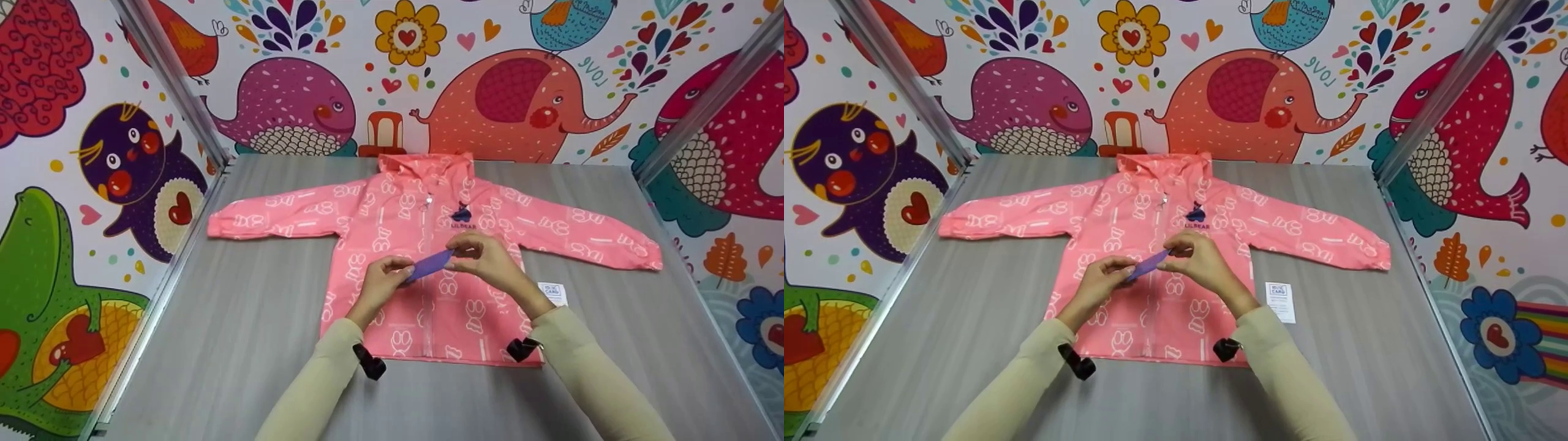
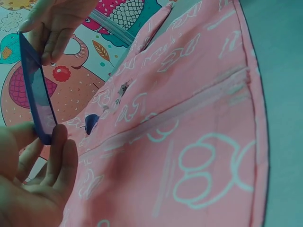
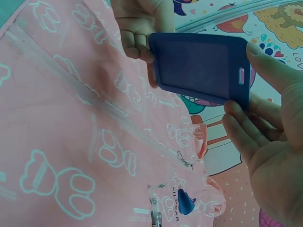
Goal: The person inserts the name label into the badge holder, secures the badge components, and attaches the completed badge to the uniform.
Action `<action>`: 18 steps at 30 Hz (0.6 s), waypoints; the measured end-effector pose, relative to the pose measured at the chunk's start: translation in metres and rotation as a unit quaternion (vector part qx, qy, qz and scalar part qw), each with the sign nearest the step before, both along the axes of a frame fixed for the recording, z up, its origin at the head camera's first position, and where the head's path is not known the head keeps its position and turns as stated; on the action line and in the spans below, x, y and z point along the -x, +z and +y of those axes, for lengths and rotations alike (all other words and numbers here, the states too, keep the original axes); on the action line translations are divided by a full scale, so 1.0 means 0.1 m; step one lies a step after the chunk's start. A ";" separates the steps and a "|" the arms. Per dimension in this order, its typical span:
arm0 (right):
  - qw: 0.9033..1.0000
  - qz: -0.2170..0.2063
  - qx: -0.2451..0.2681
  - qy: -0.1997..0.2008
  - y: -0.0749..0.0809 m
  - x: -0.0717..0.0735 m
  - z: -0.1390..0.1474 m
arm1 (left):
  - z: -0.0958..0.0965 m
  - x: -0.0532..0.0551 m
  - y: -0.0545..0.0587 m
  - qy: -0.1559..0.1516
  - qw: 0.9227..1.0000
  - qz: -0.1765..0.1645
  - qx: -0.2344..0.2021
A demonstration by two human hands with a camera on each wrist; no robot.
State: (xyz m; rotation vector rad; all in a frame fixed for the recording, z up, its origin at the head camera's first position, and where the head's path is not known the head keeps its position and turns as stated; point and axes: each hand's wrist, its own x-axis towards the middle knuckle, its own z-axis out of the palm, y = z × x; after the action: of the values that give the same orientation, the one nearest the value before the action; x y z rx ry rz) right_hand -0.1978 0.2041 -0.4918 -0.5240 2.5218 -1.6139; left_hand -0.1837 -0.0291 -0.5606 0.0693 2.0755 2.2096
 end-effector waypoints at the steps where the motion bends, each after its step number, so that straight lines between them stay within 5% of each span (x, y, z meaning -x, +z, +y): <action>1: 1.000 0.001 -0.001 0.002 -0.01 -0.01 0.00 | 0.00 0.01 -0.01 0.005 1.000 0.000 0.008; 9: 0.998 0.020 -0.047 0.024 -0.08 -0.07 0.00 | 0.00 0.01 -0.01 0.019 0.999 -0.001 0.033; 18: 0.984 0.081 -0.148 0.050 -0.18 -0.13 -0.01 | -0.05 -0.14 0.28 -0.016 0.999 0.019 0.043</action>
State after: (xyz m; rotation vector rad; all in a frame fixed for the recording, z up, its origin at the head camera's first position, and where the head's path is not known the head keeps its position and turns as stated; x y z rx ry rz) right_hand -0.1848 0.2035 -0.5093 -0.7568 2.7335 -1.1765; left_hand -0.1701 -0.0340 -0.5327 0.1381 2.1714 2.1141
